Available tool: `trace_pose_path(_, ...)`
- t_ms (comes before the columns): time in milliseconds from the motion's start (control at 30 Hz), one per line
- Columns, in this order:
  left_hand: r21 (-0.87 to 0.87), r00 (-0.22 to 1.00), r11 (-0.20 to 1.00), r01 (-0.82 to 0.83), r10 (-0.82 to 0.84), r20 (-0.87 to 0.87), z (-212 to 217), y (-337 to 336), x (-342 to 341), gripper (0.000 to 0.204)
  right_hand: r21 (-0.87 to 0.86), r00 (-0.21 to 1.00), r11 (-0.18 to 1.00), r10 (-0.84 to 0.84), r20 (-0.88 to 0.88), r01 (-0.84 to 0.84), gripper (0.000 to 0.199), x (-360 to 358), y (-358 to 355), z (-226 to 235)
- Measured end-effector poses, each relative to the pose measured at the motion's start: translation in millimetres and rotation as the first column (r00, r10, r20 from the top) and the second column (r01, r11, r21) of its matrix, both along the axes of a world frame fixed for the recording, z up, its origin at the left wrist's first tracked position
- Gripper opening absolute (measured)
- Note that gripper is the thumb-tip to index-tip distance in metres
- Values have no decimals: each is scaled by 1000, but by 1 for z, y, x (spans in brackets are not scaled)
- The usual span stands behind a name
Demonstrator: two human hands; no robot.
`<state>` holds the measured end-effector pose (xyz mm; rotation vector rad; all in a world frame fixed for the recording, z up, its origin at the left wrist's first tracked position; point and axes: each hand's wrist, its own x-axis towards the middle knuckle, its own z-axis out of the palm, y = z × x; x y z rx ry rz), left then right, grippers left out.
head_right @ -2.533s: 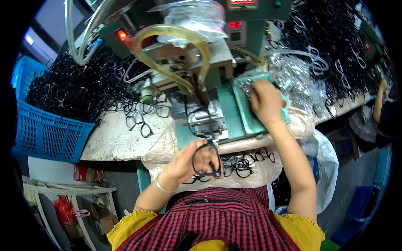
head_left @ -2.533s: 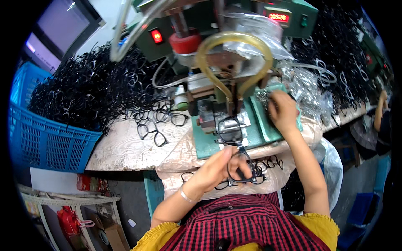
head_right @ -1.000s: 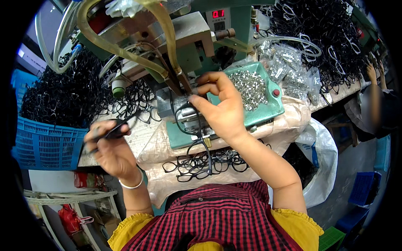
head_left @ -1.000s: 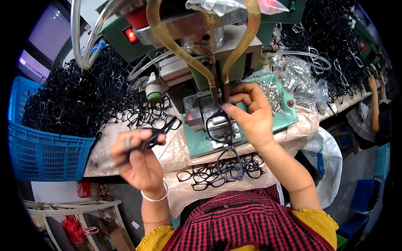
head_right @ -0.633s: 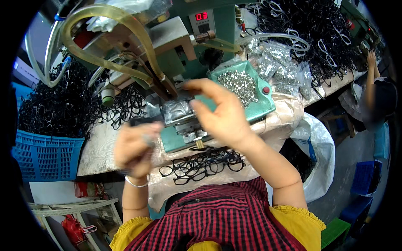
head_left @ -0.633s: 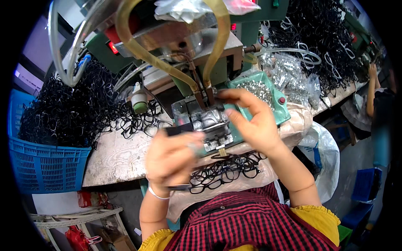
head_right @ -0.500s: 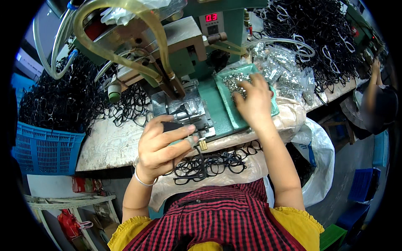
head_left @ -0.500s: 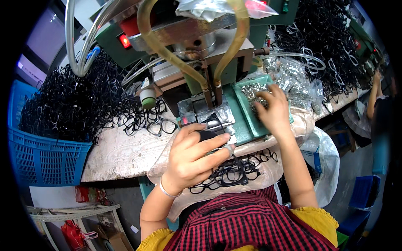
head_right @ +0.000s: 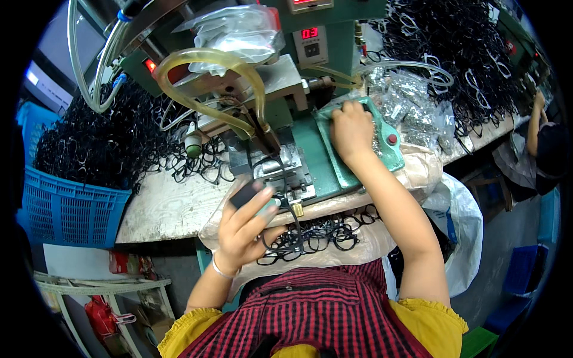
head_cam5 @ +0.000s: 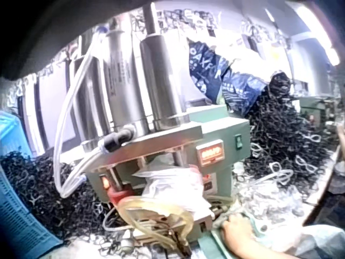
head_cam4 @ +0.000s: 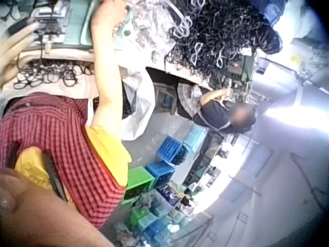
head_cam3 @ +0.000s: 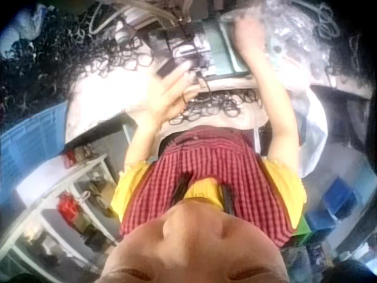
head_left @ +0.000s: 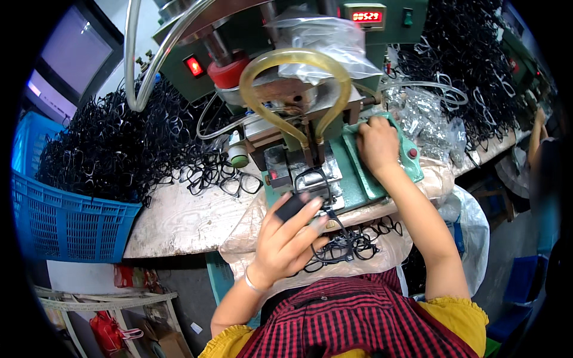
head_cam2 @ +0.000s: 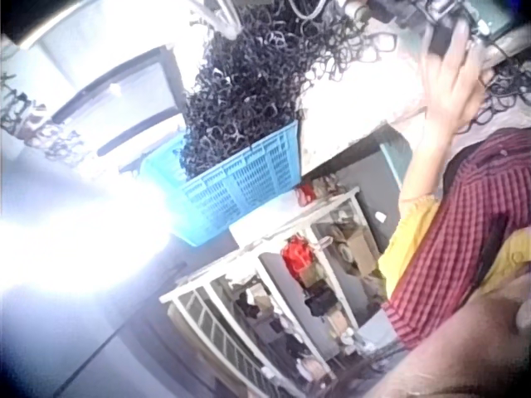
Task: The person repeatedly picks up black eyeglass frames and small metal components from a tray, places them into a green machine, and presses a lever to secure the parts. The person then removes the assembled glasses and places them on the table.
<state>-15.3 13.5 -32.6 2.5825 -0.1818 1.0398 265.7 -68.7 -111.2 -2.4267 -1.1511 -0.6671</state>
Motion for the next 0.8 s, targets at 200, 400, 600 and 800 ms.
trace_pose_path(200, -478, 608, 622, -620, 766, 207, -18, 58, -95, 23, 435, 839, 876, 67, -540, 210, 12, -17, -61, 5)
trace_pose_path(400, -17, 672, 690, -724, 710, 211, 16, 164, -75, 15, 568, 816, 823, 319, -482, 14, 12, -9, -46, 8)
trace_pose_path(600, 112, 360, 472, -875, 786, -503, -106, 250, -54, 12, 501, 768, 855, 227, -599, 137, 15, -27, -40, 8)
trace_pose_path(800, 78, 529, 540, -838, 839, -127, -105, 198, -64, 16, 459, 930, 874, 24, -367, 159, 12, -47, -125, -1)
